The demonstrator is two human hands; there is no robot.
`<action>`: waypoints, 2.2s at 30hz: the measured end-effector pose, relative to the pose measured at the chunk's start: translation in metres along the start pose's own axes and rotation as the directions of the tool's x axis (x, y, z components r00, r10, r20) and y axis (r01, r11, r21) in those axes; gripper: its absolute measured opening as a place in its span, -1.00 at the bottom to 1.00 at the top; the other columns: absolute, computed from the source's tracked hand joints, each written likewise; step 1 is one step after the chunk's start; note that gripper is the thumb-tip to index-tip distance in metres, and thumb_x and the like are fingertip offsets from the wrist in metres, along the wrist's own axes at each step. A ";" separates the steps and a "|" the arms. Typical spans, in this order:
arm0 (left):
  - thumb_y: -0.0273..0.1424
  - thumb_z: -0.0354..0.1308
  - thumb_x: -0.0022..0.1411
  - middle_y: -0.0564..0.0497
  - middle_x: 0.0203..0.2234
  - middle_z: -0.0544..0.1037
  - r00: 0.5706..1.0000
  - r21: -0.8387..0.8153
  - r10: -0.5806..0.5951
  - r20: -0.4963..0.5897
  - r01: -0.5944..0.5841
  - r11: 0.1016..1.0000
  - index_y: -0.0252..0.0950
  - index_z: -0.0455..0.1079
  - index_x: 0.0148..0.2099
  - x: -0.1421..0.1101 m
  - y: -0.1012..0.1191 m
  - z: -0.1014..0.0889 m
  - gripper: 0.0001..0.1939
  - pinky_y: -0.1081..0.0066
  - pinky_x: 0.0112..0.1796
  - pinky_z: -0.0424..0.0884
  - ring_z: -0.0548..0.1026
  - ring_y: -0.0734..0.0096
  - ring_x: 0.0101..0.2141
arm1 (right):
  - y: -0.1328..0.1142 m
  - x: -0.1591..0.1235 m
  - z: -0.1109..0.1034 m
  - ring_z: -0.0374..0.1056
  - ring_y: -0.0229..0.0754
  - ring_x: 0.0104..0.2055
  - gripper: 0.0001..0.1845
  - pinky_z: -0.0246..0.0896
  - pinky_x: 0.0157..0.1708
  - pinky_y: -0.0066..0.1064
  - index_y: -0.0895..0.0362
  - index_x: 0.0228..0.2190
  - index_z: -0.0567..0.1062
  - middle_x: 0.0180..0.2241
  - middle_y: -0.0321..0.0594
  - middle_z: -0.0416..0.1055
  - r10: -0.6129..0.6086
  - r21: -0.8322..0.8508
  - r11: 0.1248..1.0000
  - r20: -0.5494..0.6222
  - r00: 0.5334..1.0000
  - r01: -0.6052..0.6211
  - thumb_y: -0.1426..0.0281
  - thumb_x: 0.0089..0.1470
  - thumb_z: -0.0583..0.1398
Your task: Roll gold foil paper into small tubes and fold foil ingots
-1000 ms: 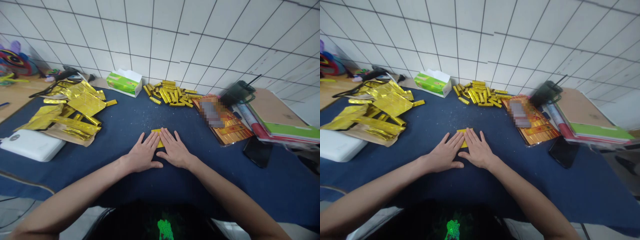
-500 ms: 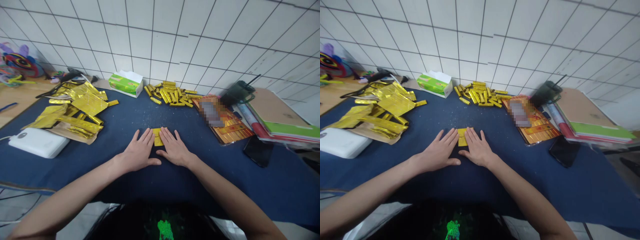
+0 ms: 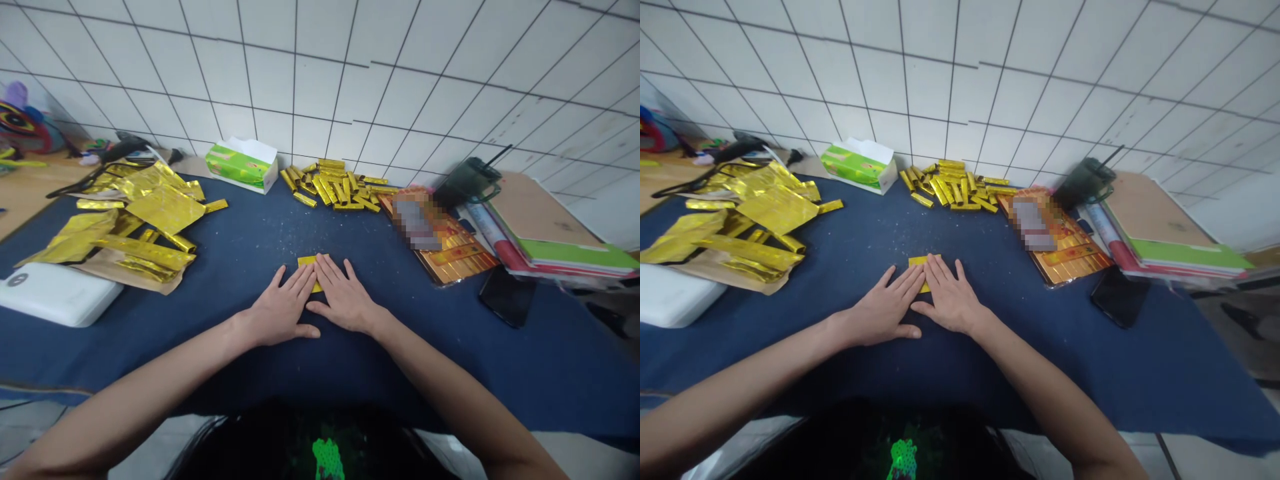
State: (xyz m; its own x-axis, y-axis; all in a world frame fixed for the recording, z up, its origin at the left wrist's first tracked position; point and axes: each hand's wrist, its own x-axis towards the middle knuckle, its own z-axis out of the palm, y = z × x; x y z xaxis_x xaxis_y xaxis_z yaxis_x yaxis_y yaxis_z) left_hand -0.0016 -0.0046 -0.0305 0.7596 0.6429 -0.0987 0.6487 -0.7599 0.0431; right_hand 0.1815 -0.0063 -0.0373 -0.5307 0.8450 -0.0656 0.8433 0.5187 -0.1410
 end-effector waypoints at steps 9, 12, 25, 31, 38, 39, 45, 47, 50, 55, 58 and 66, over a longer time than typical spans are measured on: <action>0.18 -0.28 0.08 -0.25 0.24 -0.10 0.998 0.039 0.014 -0.066 -0.011 0.999 -0.44 -0.20 0.29 -0.002 0.000 0.006 -0.04 -0.06 0.12 -0.18 -0.18 0.02 0.23 | 0.005 -0.005 -0.003 -0.42 -0.01 0.30 -0.18 -0.43 0.15 0.14 0.26 0.21 -0.12 0.27 -0.03 -0.30 0.048 0.013 0.999 0.021 0.999 -0.048 -0.04 0.10 -0.26; 0.18 -0.27 0.08 -0.26 0.24 -0.07 0.997 0.040 0.010 -0.072 -0.007 0.999 -0.44 -0.19 0.29 -0.002 -0.001 0.007 -0.05 -0.05 0.13 -0.20 -0.16 0.02 0.23 | 0.006 -0.005 -0.002 -0.43 -0.01 0.30 -0.19 -0.44 0.15 0.15 0.24 0.21 -0.13 0.27 -0.04 -0.32 0.055 0.019 0.998 0.020 0.998 -0.055 -0.04 0.10 -0.26; 0.15 -0.23 0.10 -0.28 0.23 -0.05 0.999 0.023 -0.020 -0.037 0.021 1.000 -0.46 -0.14 0.28 -0.001 0.002 0.003 -0.08 -0.06 0.12 -0.18 -0.13 0.02 0.23 | 0.003 -0.005 -0.015 -0.41 0.04 0.29 -0.14 -0.45 0.15 0.15 0.31 0.21 -0.13 0.27 0.05 -0.31 0.195 0.070 0.978 0.001 0.981 -0.195 -0.06 0.09 -0.26; 0.12 -0.17 0.10 -0.25 0.24 -0.09 0.999 -0.015 0.001 -0.037 -0.001 1.000 -0.38 -0.11 0.28 0.001 0.002 0.002 -0.13 -0.11 0.10 -0.20 -0.16 -0.03 0.23 | -0.020 0.009 -0.013 -0.40 0.02 0.29 -0.17 -0.42 0.18 0.04 0.32 0.21 -0.14 0.27 0.07 -0.30 -0.007 0.087 0.996 -0.032 0.999 0.010 -0.03 0.11 -0.23; 0.14 -0.22 0.10 -0.28 0.24 -0.14 0.999 0.003 -0.036 0.017 0.036 0.999 -0.48 -0.14 0.28 0.001 0.004 -0.003 -0.08 -0.05 0.13 -0.19 -0.16 0.04 0.23 | 0.008 0.001 0.000 -0.38 0.00 0.30 -0.19 -0.43 0.15 0.14 0.25 0.21 -0.13 0.27 -0.01 -0.30 0.044 0.025 0.999 -0.008 0.999 -0.044 -0.04 0.11 -0.24; 0.14 -0.22 0.10 -0.29 0.24 -0.13 0.999 0.005 -0.037 0.022 0.037 0.999 -0.49 -0.13 0.27 0.000 0.005 -0.004 -0.07 -0.05 0.12 -0.19 -0.16 0.03 0.23 | 0.012 -0.001 0.000 -0.38 0.00 0.29 -0.18 -0.43 0.15 0.16 0.23 0.21 -0.12 0.27 -0.03 -0.29 0.055 0.021 0.998 -0.006 0.998 -0.055 -0.05 0.10 -0.23; 0.15 -0.21 0.09 -0.30 0.24 -0.11 0.999 -0.001 -0.033 0.007 0.033 0.999 -0.50 -0.13 0.27 -0.001 0.003 -0.004 -0.06 -0.04 0.12 -0.15 -0.14 0.04 0.23 | 0.030 -0.011 -0.006 -0.32 0.02 0.29 -0.17 -0.38 0.14 0.17 0.20 0.20 -0.07 0.26 -0.03 -0.23 0.182 0.106 0.978 0.010 0.983 -0.182 -0.07 0.06 -0.14; 0.15 -0.22 0.09 -0.29 0.24 -0.11 1.000 0.005 -0.030 -0.002 0.030 1.000 -0.49 -0.13 0.27 -0.001 0.002 -0.003 -0.06 -0.04 0.12 -0.14 -0.14 0.04 0.23 | 0.031 -0.013 -0.010 -0.20 0.00 0.27 -0.25 -0.27 0.14 0.12 0.17 0.17 0.05 0.23 -0.02 -0.08 0.238 0.175 0.959 -0.057 0.970 -0.225 -0.02 0.08 -0.10; 0.16 -0.25 0.09 -0.30 0.23 -0.07 0.998 0.017 -0.024 -0.051 0.025 1.000 -0.49 -0.09 0.27 -0.002 0.002 -0.001 -0.07 -0.04 0.12 -0.14 -0.11 0.03 0.22 | 0.024 -0.015 -0.014 0.03 -0.09 0.20 -0.48 -0.17 0.14 -0.01 0.10 0.07 0.27 0.13 -0.09 0.18 0.276 0.244 0.946 -0.269 0.923 -0.212 0.14 0.14 -0.05; 0.15 -0.24 0.11 -0.31 0.20 0.06 0.991 0.017 -0.026 -0.130 0.028 0.999 -0.47 0.00 0.24 -0.001 0.003 0.000 -0.11 -0.01 0.12 -0.12 -0.01 0.03 0.20 | 0.004 -0.017 -0.014 0.24 -0.17 0.05 -0.67 -0.10 0.13 -0.15 0.05 -0.13 0.46 -0.07 -0.21 0.43 0.026 0.132 0.991 -0.351 0.936 0.022 0.32 0.16 -0.01; 0.12 -0.21 0.13 -0.30 0.16 0.15 0.988 0.004 -0.028 -0.151 0.029 1.000 -0.46 0.07 0.21 0.000 0.003 -0.003 -0.16 0.00 0.10 -0.07 0.08 0.04 0.16 | 0.004 -0.015 -0.009 0.24 -0.12 0.01 -0.70 -0.03 0.08 -0.11 0.06 -0.17 0.48 -0.08 -0.15 0.41 0.003 0.059 0.998 -0.318 0.948 0.016 0.35 0.14 0.01; 0.04 -0.05 0.13 -0.22 -0.02 0.36 0.983 -0.068 -0.015 -0.182 0.002 0.998 -0.42 0.22 0.09 -0.003 0.006 -0.019 -0.31 0.11 0.03 0.10 0.29 0.09 -0.02 | 0.020 -0.012 -0.002 0.18 -0.03 0.03 -0.58 0.03 0.04 -0.12 0.17 -0.02 0.38 0.01 -0.03 0.31 0.183 0.062 0.983 -0.364 0.913 -0.172 0.28 0.12 0.04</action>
State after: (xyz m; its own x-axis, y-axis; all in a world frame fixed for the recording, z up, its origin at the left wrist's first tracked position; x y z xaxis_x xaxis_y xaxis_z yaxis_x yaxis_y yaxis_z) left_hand 0.0015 -0.0093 -0.0114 0.7458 0.6609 0.0833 0.6522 -0.7499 0.1106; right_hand 0.2047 -0.0061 -0.0376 -0.2992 0.9139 0.2743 0.9151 0.3562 -0.1890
